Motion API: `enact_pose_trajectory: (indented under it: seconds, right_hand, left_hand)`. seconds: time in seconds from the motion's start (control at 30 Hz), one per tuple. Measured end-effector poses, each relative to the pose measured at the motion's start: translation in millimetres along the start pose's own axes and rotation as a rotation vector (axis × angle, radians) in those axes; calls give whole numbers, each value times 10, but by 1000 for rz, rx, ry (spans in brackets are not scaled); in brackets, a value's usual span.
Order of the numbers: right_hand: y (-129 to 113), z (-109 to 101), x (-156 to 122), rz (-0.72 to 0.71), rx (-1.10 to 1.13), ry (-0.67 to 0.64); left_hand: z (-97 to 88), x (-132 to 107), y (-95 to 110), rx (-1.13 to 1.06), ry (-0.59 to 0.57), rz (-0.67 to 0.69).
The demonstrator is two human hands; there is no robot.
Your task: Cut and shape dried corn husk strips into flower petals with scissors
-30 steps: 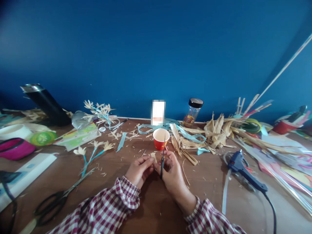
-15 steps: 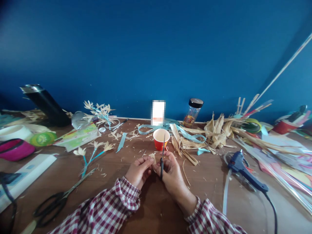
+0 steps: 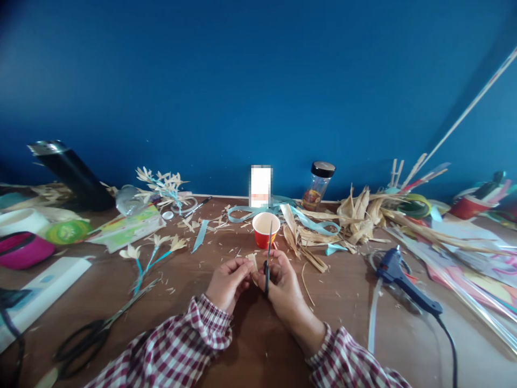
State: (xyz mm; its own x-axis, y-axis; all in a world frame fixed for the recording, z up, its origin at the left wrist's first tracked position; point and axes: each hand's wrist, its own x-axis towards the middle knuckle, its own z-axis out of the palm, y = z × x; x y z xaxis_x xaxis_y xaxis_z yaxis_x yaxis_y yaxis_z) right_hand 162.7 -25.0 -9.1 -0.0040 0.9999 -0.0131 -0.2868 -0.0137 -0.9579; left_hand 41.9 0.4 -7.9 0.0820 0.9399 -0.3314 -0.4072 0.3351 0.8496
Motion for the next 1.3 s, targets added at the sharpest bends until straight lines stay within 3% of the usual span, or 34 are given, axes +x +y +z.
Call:
enact_pose_trajectory:
  seconds: [0.3,0.53,0.77,1.1,1.3]
  right_hand:
    - [-33,51,-6,-11,-35,29]
    - [-151,74,-71,46,-174,-235]
    - [-145,22,-91,70,-240,-331]
    - [-174,31,-77,-2,-328,-377]
    - [-134,17,-72,44,-326,-359]
  left_hand:
    - [-39,29,-16,27,-13,29]
    - [-86,54,179,-35,-7,16]
    - [-101,63,230,-32,7,37]
    - [-134,124,185,-13,3,22]
    - [-112,90,220,-41,15,-6]
